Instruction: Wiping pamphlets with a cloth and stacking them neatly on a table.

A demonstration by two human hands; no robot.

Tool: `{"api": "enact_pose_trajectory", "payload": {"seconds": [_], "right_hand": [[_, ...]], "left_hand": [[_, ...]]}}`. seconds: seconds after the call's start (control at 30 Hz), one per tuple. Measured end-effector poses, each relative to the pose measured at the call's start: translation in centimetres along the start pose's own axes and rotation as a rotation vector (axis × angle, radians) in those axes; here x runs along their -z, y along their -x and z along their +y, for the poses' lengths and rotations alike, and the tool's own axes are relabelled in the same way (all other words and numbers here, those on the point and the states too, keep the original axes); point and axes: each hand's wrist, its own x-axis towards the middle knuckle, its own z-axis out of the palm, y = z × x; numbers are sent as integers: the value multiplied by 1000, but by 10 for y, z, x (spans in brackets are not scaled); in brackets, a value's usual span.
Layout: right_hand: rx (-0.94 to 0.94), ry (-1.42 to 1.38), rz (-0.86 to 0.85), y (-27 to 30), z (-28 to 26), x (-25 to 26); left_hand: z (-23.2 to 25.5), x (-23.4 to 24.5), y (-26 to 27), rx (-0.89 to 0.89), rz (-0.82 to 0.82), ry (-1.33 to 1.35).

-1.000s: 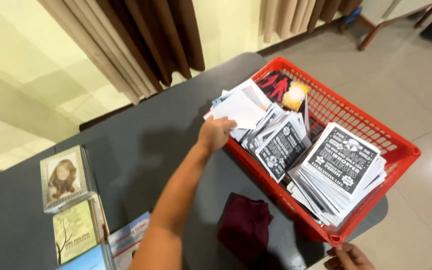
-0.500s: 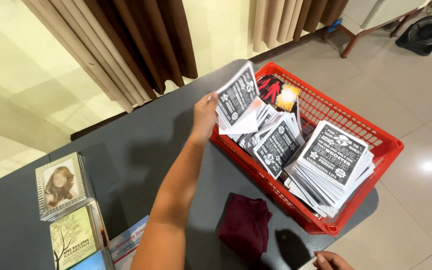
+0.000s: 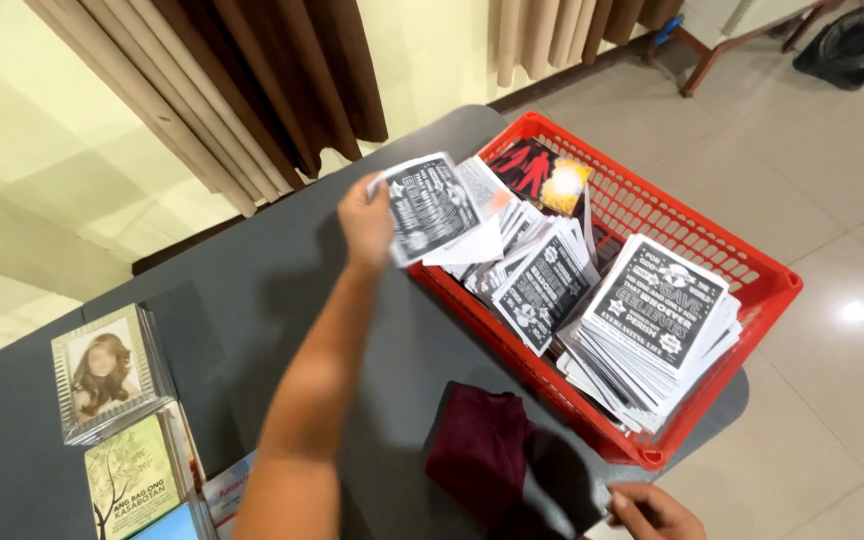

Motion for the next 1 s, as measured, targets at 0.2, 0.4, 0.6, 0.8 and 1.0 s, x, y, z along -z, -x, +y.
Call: {"api": "enact_pose_trajectory", "payload": {"seconds": [0.2,0.4,0.6,0.8,1.0], "right_hand": [[509,-278,-363,37,-182,-25],[560,-11,-547,29,-247,-105],[96,-452,-650,-7,-189,-156],[227,-119,-626,-34,-154,-214],[734,1368,-660,31,-190,-218]], "left_hand": [[100,30,79,-326,-959,-1041],[55,17,159,-343,-1393,-1225],[41,41,158,-157,-1037,-1079],[-47,159,210,-504,-405,-1288],[-136,217,305,74,-636,-1629]]}}
